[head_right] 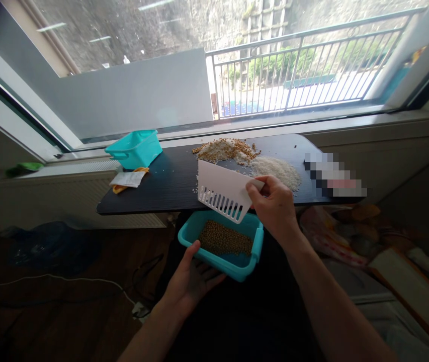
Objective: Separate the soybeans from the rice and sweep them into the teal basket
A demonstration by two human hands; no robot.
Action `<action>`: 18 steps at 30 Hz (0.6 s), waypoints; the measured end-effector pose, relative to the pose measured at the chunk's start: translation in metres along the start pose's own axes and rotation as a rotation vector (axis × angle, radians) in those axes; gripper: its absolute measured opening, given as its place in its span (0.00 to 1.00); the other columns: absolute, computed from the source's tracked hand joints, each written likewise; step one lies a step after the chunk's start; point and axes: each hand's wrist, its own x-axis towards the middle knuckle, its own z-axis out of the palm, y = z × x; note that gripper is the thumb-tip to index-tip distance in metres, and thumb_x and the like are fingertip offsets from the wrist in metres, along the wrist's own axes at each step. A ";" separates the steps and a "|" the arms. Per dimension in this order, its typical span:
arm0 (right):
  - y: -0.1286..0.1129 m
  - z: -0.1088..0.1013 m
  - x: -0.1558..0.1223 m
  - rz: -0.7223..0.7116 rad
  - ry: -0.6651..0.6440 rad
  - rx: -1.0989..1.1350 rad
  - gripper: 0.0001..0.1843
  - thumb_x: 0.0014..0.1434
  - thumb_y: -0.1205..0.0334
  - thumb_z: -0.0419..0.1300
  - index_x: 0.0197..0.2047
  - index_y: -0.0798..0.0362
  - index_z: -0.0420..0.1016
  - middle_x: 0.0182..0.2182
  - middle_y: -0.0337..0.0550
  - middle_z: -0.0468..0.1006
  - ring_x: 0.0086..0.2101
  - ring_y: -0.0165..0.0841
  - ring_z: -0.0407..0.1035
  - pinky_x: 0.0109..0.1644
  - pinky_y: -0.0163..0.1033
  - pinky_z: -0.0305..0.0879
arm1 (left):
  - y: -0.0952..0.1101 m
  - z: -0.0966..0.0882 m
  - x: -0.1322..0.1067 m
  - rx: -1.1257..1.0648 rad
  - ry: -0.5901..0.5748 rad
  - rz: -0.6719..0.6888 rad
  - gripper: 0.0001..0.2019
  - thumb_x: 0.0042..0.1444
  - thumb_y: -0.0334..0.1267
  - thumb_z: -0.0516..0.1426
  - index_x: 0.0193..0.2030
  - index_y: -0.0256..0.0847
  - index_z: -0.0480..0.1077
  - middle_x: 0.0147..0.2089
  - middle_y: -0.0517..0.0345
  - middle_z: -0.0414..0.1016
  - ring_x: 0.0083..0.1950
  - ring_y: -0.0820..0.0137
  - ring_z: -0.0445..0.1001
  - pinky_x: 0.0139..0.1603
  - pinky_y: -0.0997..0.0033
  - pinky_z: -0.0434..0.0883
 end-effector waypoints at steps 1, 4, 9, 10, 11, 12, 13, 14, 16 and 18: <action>0.002 -0.003 0.001 0.001 0.020 -0.008 0.10 0.49 0.54 0.63 0.32 0.50 0.72 0.23 0.38 0.78 0.20 0.32 0.70 0.18 0.35 0.66 | 0.000 0.000 0.000 -0.002 0.002 0.000 0.29 0.57 0.51 0.58 0.62 0.41 0.62 0.59 0.41 0.71 0.56 0.50 0.74 0.52 0.52 0.74; 0.006 -0.014 0.006 0.012 0.084 -0.022 0.09 0.49 0.54 0.64 0.32 0.49 0.72 0.25 0.39 0.79 0.22 0.35 0.73 0.22 0.39 0.70 | -0.001 0.000 0.000 -0.004 0.009 0.004 0.29 0.57 0.52 0.58 0.61 0.41 0.63 0.59 0.40 0.71 0.56 0.50 0.74 0.51 0.52 0.75; 0.005 -0.034 0.018 0.004 0.153 -0.095 0.10 0.48 0.55 0.65 0.32 0.50 0.72 0.25 0.44 0.79 0.21 0.36 0.72 0.21 0.39 0.68 | -0.002 -0.001 0.000 -0.007 0.020 -0.003 0.29 0.56 0.51 0.59 0.61 0.40 0.63 0.59 0.40 0.71 0.55 0.51 0.75 0.50 0.53 0.75; 0.004 -0.037 0.020 -0.001 0.159 -0.096 0.10 0.48 0.56 0.65 0.32 0.51 0.72 0.25 0.44 0.79 0.21 0.35 0.71 0.21 0.39 0.67 | -0.001 -0.001 -0.001 -0.006 0.015 -0.002 0.28 0.56 0.51 0.59 0.61 0.39 0.63 0.59 0.40 0.71 0.55 0.51 0.74 0.50 0.53 0.75; 0.003 -0.038 0.021 -0.010 0.164 -0.096 0.10 0.48 0.56 0.65 0.32 0.51 0.72 0.25 0.44 0.79 0.20 0.34 0.71 0.21 0.38 0.66 | -0.001 -0.001 -0.001 -0.005 0.010 0.001 0.28 0.57 0.51 0.59 0.61 0.39 0.63 0.59 0.40 0.71 0.55 0.51 0.74 0.51 0.53 0.75; 0.001 -0.039 0.023 -0.020 0.164 -0.095 0.10 0.48 0.56 0.64 0.33 0.51 0.72 0.26 0.44 0.79 0.20 0.33 0.70 0.21 0.37 0.66 | 0.000 -0.001 -0.001 -0.002 0.008 0.004 0.28 0.57 0.51 0.58 0.61 0.39 0.64 0.59 0.40 0.71 0.55 0.50 0.74 0.51 0.53 0.75; 0.000 -0.038 0.024 -0.032 0.158 -0.092 0.10 0.49 0.56 0.64 0.33 0.51 0.72 0.27 0.44 0.79 0.20 0.32 0.70 0.21 0.36 0.66 | 0.000 -0.001 -0.001 0.001 0.007 0.006 0.28 0.57 0.51 0.58 0.60 0.39 0.64 0.58 0.40 0.71 0.55 0.50 0.75 0.51 0.53 0.75; -0.001 -0.035 0.024 -0.044 0.146 -0.088 0.11 0.49 0.55 0.64 0.34 0.51 0.73 0.27 0.44 0.80 0.21 0.31 0.70 0.22 0.36 0.66 | 0.000 -0.001 -0.001 0.004 0.010 0.005 0.28 0.56 0.52 0.58 0.60 0.39 0.64 0.58 0.39 0.71 0.55 0.51 0.75 0.51 0.53 0.75; -0.002 -0.028 0.024 -0.067 0.107 -0.078 0.11 0.49 0.54 0.64 0.34 0.51 0.73 0.28 0.43 0.80 0.21 0.30 0.70 0.23 0.36 0.67 | 0.001 0.000 0.000 0.005 0.013 0.002 0.28 0.56 0.52 0.59 0.60 0.39 0.64 0.58 0.39 0.71 0.54 0.51 0.75 0.51 0.53 0.75; -0.004 -0.019 0.023 -0.087 0.068 -0.070 0.11 0.49 0.54 0.64 0.34 0.51 0.74 0.27 0.41 0.80 0.20 0.30 0.69 0.23 0.36 0.68 | 0.001 -0.001 0.000 -0.002 0.016 0.001 0.29 0.56 0.52 0.59 0.60 0.39 0.64 0.58 0.39 0.71 0.55 0.51 0.75 0.51 0.53 0.75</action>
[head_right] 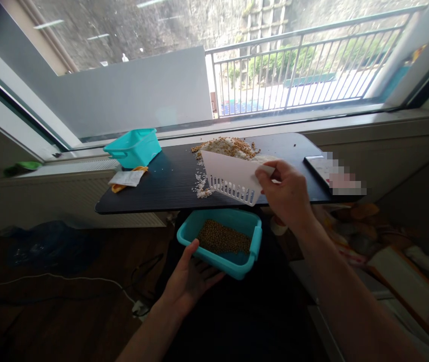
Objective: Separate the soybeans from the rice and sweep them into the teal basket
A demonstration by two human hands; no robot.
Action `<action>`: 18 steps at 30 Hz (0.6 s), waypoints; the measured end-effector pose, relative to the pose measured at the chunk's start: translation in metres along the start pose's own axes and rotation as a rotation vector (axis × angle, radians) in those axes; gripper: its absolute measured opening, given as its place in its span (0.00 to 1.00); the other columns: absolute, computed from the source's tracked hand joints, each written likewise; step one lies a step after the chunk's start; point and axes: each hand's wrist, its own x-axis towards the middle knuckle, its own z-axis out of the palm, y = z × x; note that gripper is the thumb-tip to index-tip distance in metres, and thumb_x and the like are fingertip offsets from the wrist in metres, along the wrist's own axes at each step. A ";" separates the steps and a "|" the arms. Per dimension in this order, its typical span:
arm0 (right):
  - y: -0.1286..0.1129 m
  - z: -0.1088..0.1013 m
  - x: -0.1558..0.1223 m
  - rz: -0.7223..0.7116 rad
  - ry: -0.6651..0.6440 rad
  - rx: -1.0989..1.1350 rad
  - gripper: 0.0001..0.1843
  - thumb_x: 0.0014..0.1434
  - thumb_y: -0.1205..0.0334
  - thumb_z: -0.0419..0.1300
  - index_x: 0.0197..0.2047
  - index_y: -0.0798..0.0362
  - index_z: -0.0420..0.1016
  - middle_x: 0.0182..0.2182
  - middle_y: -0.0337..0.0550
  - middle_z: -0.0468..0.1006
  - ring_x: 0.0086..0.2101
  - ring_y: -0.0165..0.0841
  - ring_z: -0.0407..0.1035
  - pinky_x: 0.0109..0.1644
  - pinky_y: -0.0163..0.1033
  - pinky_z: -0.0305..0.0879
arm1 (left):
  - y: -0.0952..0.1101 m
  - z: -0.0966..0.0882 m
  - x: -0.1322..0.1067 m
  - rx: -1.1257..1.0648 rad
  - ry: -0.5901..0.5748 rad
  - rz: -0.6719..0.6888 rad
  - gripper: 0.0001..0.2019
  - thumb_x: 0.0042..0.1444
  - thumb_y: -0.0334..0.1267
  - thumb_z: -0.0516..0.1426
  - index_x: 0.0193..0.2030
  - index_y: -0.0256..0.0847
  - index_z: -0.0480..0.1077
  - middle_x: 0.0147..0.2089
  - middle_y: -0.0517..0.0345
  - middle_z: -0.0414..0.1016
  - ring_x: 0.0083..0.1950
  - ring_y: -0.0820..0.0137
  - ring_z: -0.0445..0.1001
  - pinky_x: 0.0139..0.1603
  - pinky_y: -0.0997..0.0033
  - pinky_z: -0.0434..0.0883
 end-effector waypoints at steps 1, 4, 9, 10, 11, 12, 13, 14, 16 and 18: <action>-0.001 0.004 -0.001 -0.011 -0.016 0.007 0.11 0.49 0.54 0.64 0.34 0.51 0.74 0.27 0.40 0.80 0.20 0.30 0.69 0.23 0.37 0.68 | 0.000 -0.001 0.000 -0.005 -0.002 0.000 0.29 0.56 0.52 0.59 0.60 0.39 0.64 0.59 0.39 0.71 0.55 0.50 0.75 0.51 0.52 0.75; -0.005 0.008 -0.003 -0.040 -0.044 0.020 0.10 0.49 0.55 0.64 0.34 0.50 0.74 0.26 0.39 0.80 0.19 0.30 0.69 0.22 0.37 0.68 | 0.001 -0.003 0.000 -0.015 -0.025 0.010 0.30 0.56 0.52 0.59 0.61 0.39 0.63 0.60 0.39 0.70 0.56 0.50 0.74 0.51 0.53 0.75; -0.010 0.002 -0.006 -0.072 -0.029 0.016 0.10 0.50 0.54 0.63 0.34 0.50 0.74 0.27 0.40 0.81 0.20 0.30 0.70 0.22 0.36 0.69 | 0.002 -0.004 0.002 -0.020 -0.027 0.014 0.30 0.56 0.52 0.58 0.62 0.40 0.63 0.60 0.39 0.70 0.55 0.51 0.74 0.50 0.54 0.75; -0.010 0.001 -0.007 -0.076 -0.032 0.019 0.11 0.50 0.53 0.63 0.34 0.50 0.74 0.27 0.40 0.81 0.20 0.30 0.70 0.21 0.36 0.69 | 0.002 -0.004 0.002 -0.021 -0.022 0.016 0.30 0.56 0.53 0.59 0.62 0.40 0.63 0.60 0.39 0.70 0.55 0.51 0.75 0.50 0.53 0.75; -0.010 0.001 -0.007 -0.078 -0.039 0.021 0.11 0.49 0.53 0.63 0.34 0.50 0.74 0.27 0.39 0.81 0.19 0.30 0.70 0.21 0.36 0.68 | 0.002 -0.004 0.003 -0.023 -0.023 0.017 0.30 0.56 0.53 0.59 0.62 0.40 0.63 0.60 0.39 0.70 0.55 0.51 0.75 0.50 0.53 0.75; -0.010 0.001 -0.008 -0.079 -0.048 0.024 0.11 0.49 0.53 0.64 0.34 0.50 0.74 0.26 0.39 0.80 0.19 0.29 0.69 0.21 0.36 0.68 | 0.002 -0.004 0.003 -0.023 -0.025 0.017 0.30 0.56 0.53 0.59 0.61 0.40 0.63 0.59 0.39 0.71 0.55 0.51 0.75 0.50 0.53 0.75; -0.010 0.002 -0.009 -0.077 -0.056 0.028 0.11 0.49 0.53 0.64 0.33 0.50 0.74 0.26 0.39 0.80 0.19 0.29 0.69 0.20 0.35 0.68 | 0.002 -0.004 0.003 -0.023 -0.027 0.018 0.30 0.56 0.53 0.59 0.61 0.40 0.63 0.59 0.39 0.71 0.55 0.51 0.75 0.50 0.53 0.75; -0.010 0.003 -0.009 -0.074 -0.061 0.033 0.11 0.48 0.53 0.64 0.33 0.49 0.74 0.26 0.39 0.80 0.19 0.29 0.69 0.20 0.35 0.68 | 0.002 -0.003 0.003 -0.023 -0.024 0.019 0.30 0.56 0.53 0.59 0.61 0.40 0.63 0.59 0.39 0.71 0.55 0.51 0.75 0.50 0.53 0.75; -0.010 0.003 -0.011 -0.055 -0.072 0.036 0.10 0.48 0.54 0.64 0.33 0.49 0.74 0.26 0.39 0.80 0.20 0.30 0.70 0.21 0.35 0.68 | 0.003 -0.003 0.002 -0.023 -0.017 0.017 0.30 0.56 0.53 0.58 0.61 0.39 0.63 0.59 0.39 0.71 0.55 0.51 0.75 0.50 0.53 0.75; -0.012 0.000 -0.013 -0.030 -0.081 0.028 0.10 0.48 0.54 0.64 0.33 0.49 0.74 0.27 0.39 0.81 0.21 0.31 0.71 0.23 0.36 0.70 | 0.003 -0.003 0.002 -0.024 -0.013 0.017 0.30 0.57 0.53 0.58 0.62 0.39 0.62 0.60 0.39 0.71 0.54 0.52 0.75 0.50 0.53 0.75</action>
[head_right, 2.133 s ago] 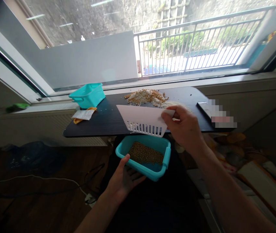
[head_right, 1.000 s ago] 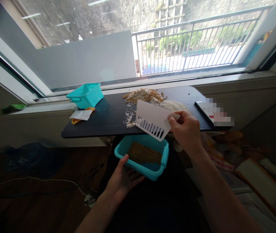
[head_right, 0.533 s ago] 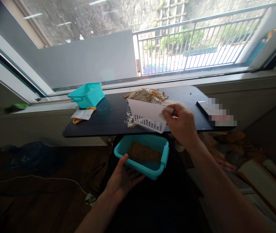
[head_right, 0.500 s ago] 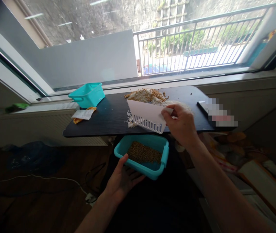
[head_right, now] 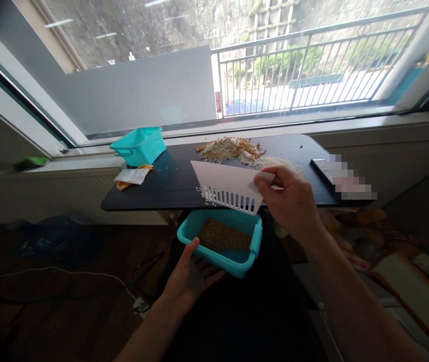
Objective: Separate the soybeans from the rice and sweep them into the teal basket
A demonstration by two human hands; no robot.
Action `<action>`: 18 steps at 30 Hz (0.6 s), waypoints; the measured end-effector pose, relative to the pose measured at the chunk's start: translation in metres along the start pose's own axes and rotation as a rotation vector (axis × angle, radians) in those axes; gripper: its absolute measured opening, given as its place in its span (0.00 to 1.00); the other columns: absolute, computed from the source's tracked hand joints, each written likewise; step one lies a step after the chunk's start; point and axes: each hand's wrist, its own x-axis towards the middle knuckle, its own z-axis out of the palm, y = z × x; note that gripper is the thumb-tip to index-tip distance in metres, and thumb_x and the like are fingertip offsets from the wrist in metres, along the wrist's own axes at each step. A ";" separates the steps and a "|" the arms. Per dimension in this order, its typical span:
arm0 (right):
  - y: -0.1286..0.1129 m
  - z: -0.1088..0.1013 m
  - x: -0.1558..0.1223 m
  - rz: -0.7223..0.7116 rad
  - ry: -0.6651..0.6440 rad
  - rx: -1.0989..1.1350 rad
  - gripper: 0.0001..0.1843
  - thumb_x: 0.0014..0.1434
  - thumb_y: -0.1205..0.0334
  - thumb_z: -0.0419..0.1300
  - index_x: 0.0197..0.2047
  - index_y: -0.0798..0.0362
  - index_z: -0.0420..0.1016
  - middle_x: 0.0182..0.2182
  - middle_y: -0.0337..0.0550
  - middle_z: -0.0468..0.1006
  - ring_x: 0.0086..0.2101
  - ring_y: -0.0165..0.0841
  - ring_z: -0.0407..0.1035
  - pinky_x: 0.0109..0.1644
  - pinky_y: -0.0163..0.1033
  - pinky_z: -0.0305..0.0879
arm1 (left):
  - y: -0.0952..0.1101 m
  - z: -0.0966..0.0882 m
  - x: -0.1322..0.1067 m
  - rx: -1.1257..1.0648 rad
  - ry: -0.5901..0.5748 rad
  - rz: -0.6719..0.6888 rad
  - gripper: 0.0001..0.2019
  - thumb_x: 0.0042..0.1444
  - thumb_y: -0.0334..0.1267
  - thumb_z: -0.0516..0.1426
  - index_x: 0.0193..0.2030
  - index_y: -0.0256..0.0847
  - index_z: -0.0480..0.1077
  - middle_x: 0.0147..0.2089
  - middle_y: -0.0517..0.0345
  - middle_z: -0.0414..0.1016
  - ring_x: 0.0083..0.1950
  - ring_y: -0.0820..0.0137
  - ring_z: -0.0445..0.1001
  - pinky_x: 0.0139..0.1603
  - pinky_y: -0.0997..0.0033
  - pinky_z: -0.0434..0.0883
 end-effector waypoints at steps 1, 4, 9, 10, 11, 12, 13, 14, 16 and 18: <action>-0.001 -0.002 -0.001 0.011 -0.004 -0.007 0.10 0.48 0.54 0.64 0.33 0.50 0.74 0.27 0.40 0.81 0.21 0.31 0.72 0.24 0.36 0.70 | 0.000 0.000 0.000 0.000 -0.005 0.000 0.30 0.57 0.53 0.58 0.62 0.39 0.62 0.60 0.40 0.71 0.54 0.52 0.75 0.51 0.53 0.75; 0.000 -0.007 -0.001 0.029 -0.002 -0.033 0.11 0.47 0.54 0.64 0.33 0.51 0.74 0.27 0.42 0.81 0.21 0.31 0.71 0.24 0.37 0.69 | 0.000 0.000 -0.001 0.002 -0.018 0.001 0.29 0.57 0.52 0.58 0.62 0.39 0.62 0.60 0.40 0.71 0.55 0.52 0.75 0.52 0.53 0.74; 0.004 -0.007 0.004 0.016 0.020 -0.043 0.12 0.48 0.52 0.64 0.34 0.50 0.73 0.28 0.42 0.81 0.21 0.31 0.71 0.24 0.37 0.69 | -0.001 0.001 -0.001 0.005 -0.017 -0.001 0.29 0.57 0.53 0.58 0.61 0.39 0.63 0.59 0.40 0.71 0.55 0.52 0.75 0.52 0.53 0.74; 0.005 -0.005 0.004 0.010 0.016 -0.035 0.13 0.48 0.51 0.64 0.34 0.50 0.74 0.29 0.42 0.81 0.21 0.31 0.71 0.24 0.37 0.69 | -0.001 0.000 -0.001 0.008 -0.016 -0.001 0.29 0.57 0.53 0.58 0.61 0.39 0.63 0.59 0.40 0.71 0.55 0.51 0.75 0.51 0.53 0.75; 0.005 -0.003 0.004 0.004 0.009 -0.025 0.13 0.48 0.51 0.64 0.34 0.50 0.74 0.29 0.42 0.81 0.22 0.31 0.71 0.24 0.37 0.69 | -0.001 0.000 -0.001 0.011 -0.013 -0.001 0.29 0.57 0.53 0.58 0.61 0.39 0.63 0.59 0.40 0.71 0.55 0.51 0.75 0.51 0.53 0.75; 0.006 -0.001 0.003 -0.004 -0.002 -0.016 0.13 0.49 0.51 0.63 0.34 0.50 0.74 0.29 0.41 0.81 0.22 0.32 0.72 0.25 0.38 0.70 | -0.001 0.000 0.000 0.014 -0.012 0.000 0.29 0.57 0.53 0.58 0.61 0.39 0.63 0.59 0.40 0.71 0.54 0.51 0.75 0.50 0.54 0.75; 0.006 0.000 0.003 -0.014 -0.014 -0.010 0.13 0.49 0.51 0.63 0.35 0.49 0.74 0.29 0.41 0.81 0.23 0.32 0.72 0.25 0.38 0.70 | -0.001 0.000 0.000 0.016 -0.012 0.001 0.29 0.57 0.52 0.58 0.62 0.40 0.63 0.59 0.40 0.71 0.54 0.51 0.75 0.49 0.54 0.76; 0.006 0.000 0.002 -0.024 -0.026 -0.007 0.13 0.48 0.51 0.63 0.35 0.49 0.74 0.28 0.40 0.81 0.23 0.32 0.72 0.26 0.38 0.70 | 0.000 -0.001 0.000 0.015 -0.012 0.001 0.30 0.57 0.52 0.58 0.62 0.40 0.62 0.60 0.40 0.71 0.54 0.51 0.75 0.49 0.54 0.76; 0.005 -0.003 0.000 -0.042 -0.043 -0.013 0.13 0.48 0.51 0.64 0.34 0.50 0.75 0.28 0.40 0.80 0.24 0.32 0.73 0.27 0.38 0.71 | 0.000 -0.001 0.000 0.013 -0.013 0.000 0.30 0.57 0.52 0.58 0.62 0.39 0.62 0.60 0.40 0.71 0.54 0.52 0.75 0.49 0.55 0.76; 0.004 -0.007 -0.001 -0.056 -0.041 -0.025 0.13 0.47 0.52 0.64 0.33 0.50 0.75 0.27 0.40 0.80 0.24 0.32 0.72 0.28 0.38 0.71 | 0.000 -0.001 0.000 0.008 -0.010 0.005 0.31 0.57 0.53 0.58 0.62 0.38 0.62 0.59 0.39 0.71 0.55 0.52 0.75 0.49 0.55 0.76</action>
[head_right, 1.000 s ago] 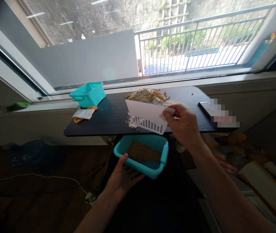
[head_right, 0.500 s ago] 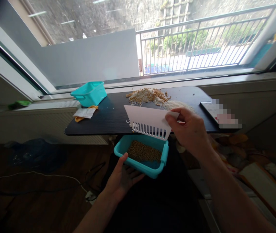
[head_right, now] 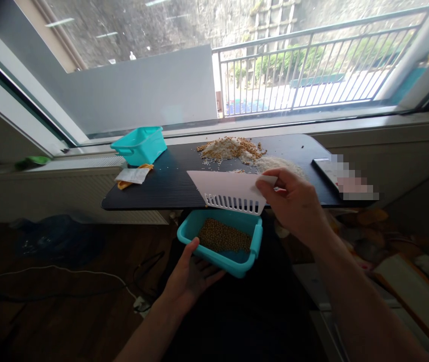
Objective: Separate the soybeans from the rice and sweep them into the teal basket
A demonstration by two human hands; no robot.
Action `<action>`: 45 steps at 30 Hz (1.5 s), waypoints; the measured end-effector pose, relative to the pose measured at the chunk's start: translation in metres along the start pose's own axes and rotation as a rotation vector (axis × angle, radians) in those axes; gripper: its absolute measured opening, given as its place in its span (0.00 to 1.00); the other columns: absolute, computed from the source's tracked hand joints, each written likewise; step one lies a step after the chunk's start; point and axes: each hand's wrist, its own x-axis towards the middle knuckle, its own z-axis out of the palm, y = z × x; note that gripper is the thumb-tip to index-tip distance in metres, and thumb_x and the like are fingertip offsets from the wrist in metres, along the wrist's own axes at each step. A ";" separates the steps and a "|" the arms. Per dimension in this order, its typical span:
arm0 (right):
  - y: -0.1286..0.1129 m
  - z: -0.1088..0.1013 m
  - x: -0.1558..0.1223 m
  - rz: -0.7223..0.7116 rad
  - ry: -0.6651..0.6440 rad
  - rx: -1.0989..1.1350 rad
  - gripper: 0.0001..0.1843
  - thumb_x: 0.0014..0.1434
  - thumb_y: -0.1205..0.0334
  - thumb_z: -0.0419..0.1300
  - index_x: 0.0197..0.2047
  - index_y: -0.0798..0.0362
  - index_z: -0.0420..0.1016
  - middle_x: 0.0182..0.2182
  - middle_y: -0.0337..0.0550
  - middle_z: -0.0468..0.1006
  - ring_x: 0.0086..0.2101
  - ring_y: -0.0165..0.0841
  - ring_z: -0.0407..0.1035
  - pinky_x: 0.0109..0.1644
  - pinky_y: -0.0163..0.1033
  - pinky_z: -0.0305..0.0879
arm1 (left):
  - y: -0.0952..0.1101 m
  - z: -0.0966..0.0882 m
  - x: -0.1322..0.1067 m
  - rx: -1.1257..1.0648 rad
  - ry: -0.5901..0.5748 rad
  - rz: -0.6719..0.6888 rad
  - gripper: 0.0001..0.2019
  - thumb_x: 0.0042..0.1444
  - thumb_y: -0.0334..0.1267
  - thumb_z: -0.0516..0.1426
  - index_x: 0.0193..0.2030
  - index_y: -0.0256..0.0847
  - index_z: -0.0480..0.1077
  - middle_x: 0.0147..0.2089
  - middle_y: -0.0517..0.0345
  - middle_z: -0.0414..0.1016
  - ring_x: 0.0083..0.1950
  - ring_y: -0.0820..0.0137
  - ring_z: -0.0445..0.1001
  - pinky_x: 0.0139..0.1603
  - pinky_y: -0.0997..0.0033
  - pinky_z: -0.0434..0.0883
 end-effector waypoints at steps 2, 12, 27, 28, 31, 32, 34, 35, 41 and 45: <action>-0.001 -0.004 0.001 -0.015 0.030 -0.015 0.13 0.47 0.51 0.64 0.33 0.50 0.75 0.26 0.39 0.79 0.23 0.31 0.72 0.28 0.38 0.71 | 0.000 0.001 0.000 -0.006 0.007 0.007 0.31 0.57 0.53 0.57 0.62 0.38 0.61 0.59 0.39 0.71 0.55 0.52 0.74 0.49 0.55 0.76; 0.005 0.013 0.029 -0.156 0.116 -0.158 0.10 0.52 0.54 0.61 0.36 0.49 0.77 0.30 0.40 0.81 0.28 0.32 0.72 0.36 0.41 0.71 | 0.000 0.000 -0.001 -0.016 -0.010 0.000 0.29 0.57 0.52 0.58 0.62 0.38 0.63 0.60 0.40 0.71 0.58 0.49 0.72 0.50 0.54 0.75; 0.004 0.006 0.028 -0.099 0.141 -0.106 0.11 0.51 0.55 0.62 0.37 0.51 0.76 0.31 0.42 0.81 0.29 0.32 0.74 0.33 0.38 0.71 | -0.003 0.004 -0.001 -0.008 0.019 -0.020 0.30 0.57 0.51 0.58 0.62 0.39 0.62 0.57 0.40 0.72 0.55 0.50 0.75 0.50 0.53 0.76; 0.004 0.008 0.028 -0.092 0.144 -0.096 0.11 0.52 0.55 0.61 0.37 0.51 0.76 0.31 0.42 0.81 0.29 0.31 0.74 0.32 0.37 0.71 | -0.004 0.004 -0.001 -0.009 0.020 -0.019 0.29 0.57 0.51 0.58 0.62 0.39 0.62 0.57 0.40 0.72 0.55 0.50 0.75 0.50 0.53 0.76; 0.001 0.015 0.025 -0.057 0.147 -0.070 0.12 0.52 0.55 0.60 0.37 0.52 0.75 0.29 0.42 0.80 0.24 0.30 0.72 0.25 0.35 0.68 | -0.005 0.004 -0.001 -0.011 0.021 -0.012 0.29 0.57 0.51 0.58 0.62 0.40 0.62 0.58 0.40 0.72 0.55 0.50 0.75 0.50 0.52 0.76; 0.000 0.017 0.022 -0.035 0.145 -0.054 0.12 0.52 0.55 0.61 0.37 0.52 0.75 0.28 0.41 0.80 0.22 0.29 0.71 0.23 0.35 0.67 | -0.005 0.004 -0.001 -0.011 0.022 -0.010 0.29 0.57 0.51 0.58 0.62 0.40 0.62 0.58 0.40 0.72 0.55 0.50 0.75 0.50 0.52 0.76; -0.001 0.022 0.016 0.018 0.136 -0.013 0.12 0.51 0.55 0.62 0.37 0.52 0.75 0.26 0.40 0.79 0.20 0.29 0.69 0.21 0.34 0.66 | -0.005 0.005 -0.001 -0.010 0.022 -0.010 0.29 0.57 0.51 0.58 0.62 0.40 0.62 0.58 0.40 0.72 0.55 0.50 0.75 0.50 0.52 0.75; -0.001 0.024 0.013 0.044 0.129 0.010 0.12 0.50 0.55 0.62 0.36 0.52 0.75 0.25 0.39 0.78 0.19 0.28 0.68 0.20 0.34 0.65 | -0.005 0.005 -0.001 -0.009 0.021 -0.012 0.29 0.57 0.51 0.57 0.62 0.40 0.62 0.58 0.40 0.72 0.55 0.50 0.75 0.50 0.52 0.75; 0.006 0.031 0.006 0.115 0.066 0.070 0.09 0.48 0.56 0.62 0.32 0.51 0.73 0.22 0.37 0.76 0.17 0.28 0.66 0.18 0.34 0.64 | -0.004 0.005 -0.002 -0.008 0.026 -0.013 0.29 0.57 0.51 0.57 0.62 0.41 0.61 0.58 0.41 0.71 0.55 0.51 0.74 0.52 0.52 0.74; 0.010 0.023 0.008 0.138 0.119 0.051 0.09 0.48 0.57 0.62 0.32 0.51 0.72 0.24 0.39 0.78 0.19 0.30 0.68 0.19 0.35 0.65 | -0.004 0.004 -0.002 -0.010 0.015 -0.016 0.29 0.57 0.51 0.57 0.62 0.41 0.62 0.58 0.40 0.71 0.56 0.50 0.74 0.51 0.52 0.75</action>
